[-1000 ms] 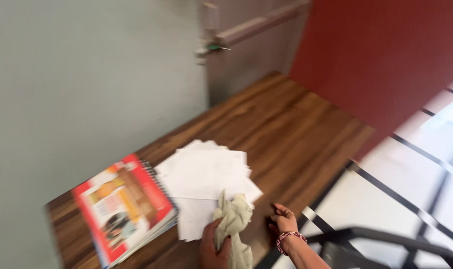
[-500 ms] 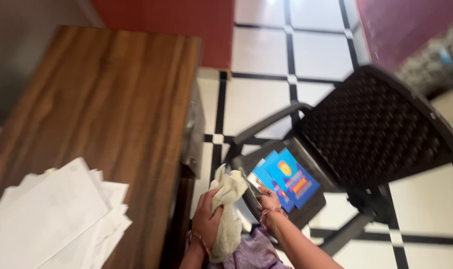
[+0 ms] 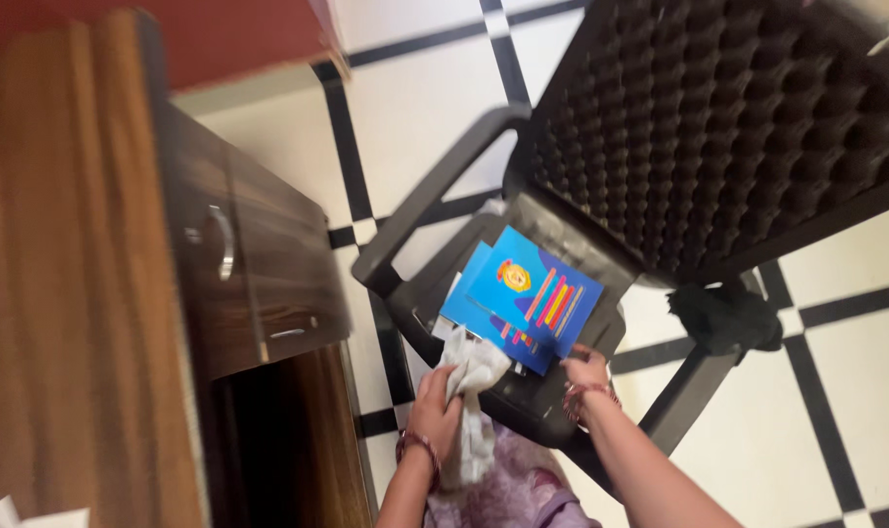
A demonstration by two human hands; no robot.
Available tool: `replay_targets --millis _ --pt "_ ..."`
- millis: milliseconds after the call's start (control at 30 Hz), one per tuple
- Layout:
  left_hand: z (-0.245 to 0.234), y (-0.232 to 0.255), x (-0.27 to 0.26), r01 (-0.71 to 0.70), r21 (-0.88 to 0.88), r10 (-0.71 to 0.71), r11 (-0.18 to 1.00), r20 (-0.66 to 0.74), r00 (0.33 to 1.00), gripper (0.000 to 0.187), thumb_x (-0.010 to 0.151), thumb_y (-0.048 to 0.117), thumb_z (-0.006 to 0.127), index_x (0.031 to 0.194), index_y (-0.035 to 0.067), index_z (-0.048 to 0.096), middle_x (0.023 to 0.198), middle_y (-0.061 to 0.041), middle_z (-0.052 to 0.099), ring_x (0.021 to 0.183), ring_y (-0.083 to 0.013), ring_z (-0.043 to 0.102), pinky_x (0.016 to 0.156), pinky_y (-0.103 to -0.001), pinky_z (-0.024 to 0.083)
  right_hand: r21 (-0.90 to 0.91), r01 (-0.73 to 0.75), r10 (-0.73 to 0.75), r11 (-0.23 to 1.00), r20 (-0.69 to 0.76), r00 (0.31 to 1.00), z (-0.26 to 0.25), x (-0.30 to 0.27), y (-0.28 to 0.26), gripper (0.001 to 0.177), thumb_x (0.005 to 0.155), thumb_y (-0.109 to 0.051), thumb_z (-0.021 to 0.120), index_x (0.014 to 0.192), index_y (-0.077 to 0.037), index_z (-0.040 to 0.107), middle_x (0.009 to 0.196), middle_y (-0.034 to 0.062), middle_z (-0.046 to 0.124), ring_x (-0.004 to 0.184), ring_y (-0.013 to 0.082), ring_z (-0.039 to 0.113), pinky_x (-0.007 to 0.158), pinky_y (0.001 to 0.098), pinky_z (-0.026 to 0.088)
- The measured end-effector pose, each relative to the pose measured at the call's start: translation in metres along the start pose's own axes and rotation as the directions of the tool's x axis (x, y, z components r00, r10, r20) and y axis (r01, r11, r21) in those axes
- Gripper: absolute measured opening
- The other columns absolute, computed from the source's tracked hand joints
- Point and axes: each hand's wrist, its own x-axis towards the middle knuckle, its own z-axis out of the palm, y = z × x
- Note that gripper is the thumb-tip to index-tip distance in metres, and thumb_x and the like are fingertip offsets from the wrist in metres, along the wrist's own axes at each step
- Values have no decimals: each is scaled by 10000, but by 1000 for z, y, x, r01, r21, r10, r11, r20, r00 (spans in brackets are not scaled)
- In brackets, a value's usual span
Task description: The person wipes several sheets of paper, a book, and a manual using a cloth, then places them one at a time onto a chair.
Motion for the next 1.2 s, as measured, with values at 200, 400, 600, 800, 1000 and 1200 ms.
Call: replay_targets --millis 200,400,600,800,1000,1200 --pt "47 -24 93 6 167 -27 986 124 992 509 899 192 635 1391 243 515 1430 -104 516 1230 -373 581 1016 -455 492 -50 -66 60 997 -109 992 5 40 17 646 780 -97 780 1391 -103 571 1104 141 727 688 199 656 608 348 518" --pt "81 -4 163 -78 403 -9 912 210 978 663 872 246 712 1466 331 431 1608 -95 266 1402 -374 394 1115 -472 423 94 -166 178 982 -131 975 25 71 31 681 758 -133 803 1397 -94 571 1178 201 716 945 299 709 835 484 555" --pt "90 22 168 -49 669 -299 742 396 868 917 855 298 770 1583 420 226 1713 -23 -38 1541 -374 145 1186 -489 345 -200 -311 286 929 -143 947 33 94 27 749 717 -378 846 1326 -12 610 1146 141 698 911 191 655 858 342 521" --pt "95 14 168 -45 633 -257 773 377 890 1033 770 191 829 1576 418 225 1697 -62 26 1467 -390 284 1127 -482 415 170 -114 129 979 -76 989 6 50 -21 519 846 -404 808 1158 -31 625 998 121 719 769 235 698 604 380 562" --pt "92 9 183 170 400 -286 901 250 925 922 728 125 807 1506 327 356 1531 -154 357 1204 -408 618 1022 -449 533 383 1 -15 924 34 999 -1 15 -90 433 920 -231 714 1285 -83 535 967 109 713 689 262 719 464 367 620" --pt "74 22 155 289 -196 -270 937 119 955 563 782 156 775 1314 91 603 1197 -189 714 1084 -311 688 964 -395 541 99 405 -399 909 -77 914 -29 -30 -128 469 973 -202 672 1413 -97 549 1041 130 736 787 235 728 629 378 595"
